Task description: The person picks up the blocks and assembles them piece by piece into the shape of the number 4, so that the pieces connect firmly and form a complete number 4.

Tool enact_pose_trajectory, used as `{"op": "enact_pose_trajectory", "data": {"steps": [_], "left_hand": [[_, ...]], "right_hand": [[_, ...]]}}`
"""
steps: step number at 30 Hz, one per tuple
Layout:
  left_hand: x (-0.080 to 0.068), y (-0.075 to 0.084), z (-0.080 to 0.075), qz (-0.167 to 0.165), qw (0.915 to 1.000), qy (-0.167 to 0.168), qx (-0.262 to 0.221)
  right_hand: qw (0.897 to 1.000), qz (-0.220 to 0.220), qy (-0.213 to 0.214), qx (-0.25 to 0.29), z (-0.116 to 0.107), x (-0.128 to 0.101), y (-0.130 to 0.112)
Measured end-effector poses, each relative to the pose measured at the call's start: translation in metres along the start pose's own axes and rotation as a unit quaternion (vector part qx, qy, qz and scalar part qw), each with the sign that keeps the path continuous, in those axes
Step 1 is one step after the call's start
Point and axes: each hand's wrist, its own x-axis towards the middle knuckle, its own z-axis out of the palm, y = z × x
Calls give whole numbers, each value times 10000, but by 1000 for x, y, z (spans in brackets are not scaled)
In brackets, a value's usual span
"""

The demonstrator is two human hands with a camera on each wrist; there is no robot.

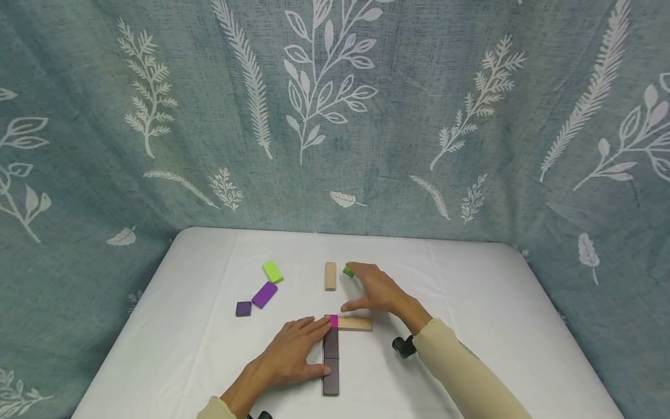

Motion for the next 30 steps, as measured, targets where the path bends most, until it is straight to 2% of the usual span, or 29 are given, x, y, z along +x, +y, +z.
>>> {"op": "enact_pose_trajectory", "data": {"steps": [19,30], "left_hand": [[1,-2,0,51,9998,66,157],[-3,-3,1,60,9998,94,192]], "right_hand": [[9989,245,-393,-23,-2,31,5],[9988,240,-423,-56,6,48,2]]}}
